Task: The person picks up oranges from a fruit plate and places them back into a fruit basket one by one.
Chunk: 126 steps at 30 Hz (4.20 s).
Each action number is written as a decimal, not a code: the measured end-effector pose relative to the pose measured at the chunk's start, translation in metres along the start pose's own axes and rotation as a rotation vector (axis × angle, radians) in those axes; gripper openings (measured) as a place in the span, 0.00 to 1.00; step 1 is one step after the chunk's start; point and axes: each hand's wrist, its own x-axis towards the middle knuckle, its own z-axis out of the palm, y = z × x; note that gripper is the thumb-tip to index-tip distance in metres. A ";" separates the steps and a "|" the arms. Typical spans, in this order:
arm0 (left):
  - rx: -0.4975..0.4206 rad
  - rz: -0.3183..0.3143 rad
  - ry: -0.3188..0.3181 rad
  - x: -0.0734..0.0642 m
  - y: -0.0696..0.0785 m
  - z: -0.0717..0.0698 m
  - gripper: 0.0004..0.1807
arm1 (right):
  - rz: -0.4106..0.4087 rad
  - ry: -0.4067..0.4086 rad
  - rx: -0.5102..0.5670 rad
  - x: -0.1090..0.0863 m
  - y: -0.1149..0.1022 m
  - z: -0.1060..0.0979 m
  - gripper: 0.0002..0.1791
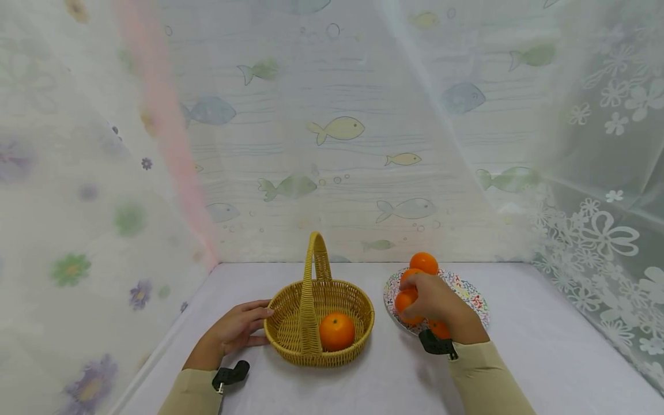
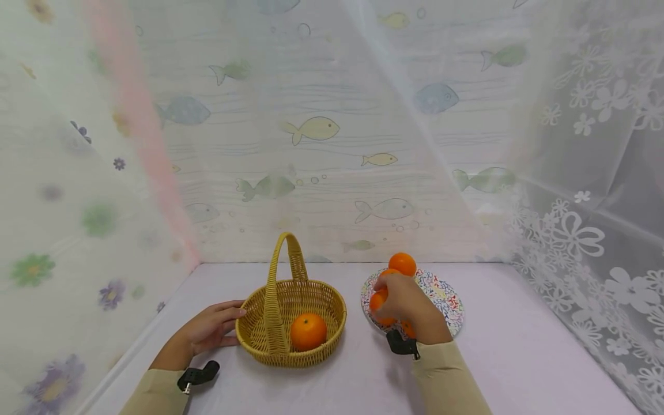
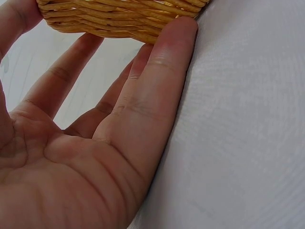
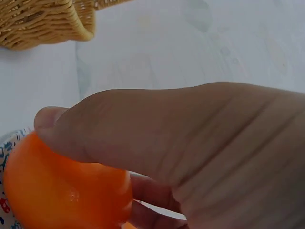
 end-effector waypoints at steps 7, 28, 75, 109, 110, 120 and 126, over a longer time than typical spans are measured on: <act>0.004 -0.003 0.007 0.000 0.001 0.002 0.38 | -0.021 -0.027 -0.031 0.000 0.005 0.002 0.33; 0.022 0.005 0.027 0.000 0.000 0.002 0.39 | -0.003 -0.062 -0.034 0.000 0.008 0.002 0.36; 0.030 -0.007 0.036 -0.002 0.000 0.002 0.39 | -0.134 0.172 -0.001 0.001 -0.002 -0.006 0.36; 0.010 -0.009 0.026 -0.005 0.004 0.002 0.39 | -0.265 0.234 0.114 0.000 -0.031 0.007 0.35; 0.009 -0.010 0.027 -0.005 0.004 0.002 0.40 | -0.269 0.232 0.117 0.001 -0.033 0.007 0.35; 0.003 -0.011 0.025 -0.001 0.002 0.002 0.40 | -0.271 0.205 0.149 0.010 -0.051 0.005 0.35; 0.009 -0.021 0.027 -0.001 0.001 0.001 0.39 | -0.238 0.178 0.212 0.015 -0.056 0.011 0.35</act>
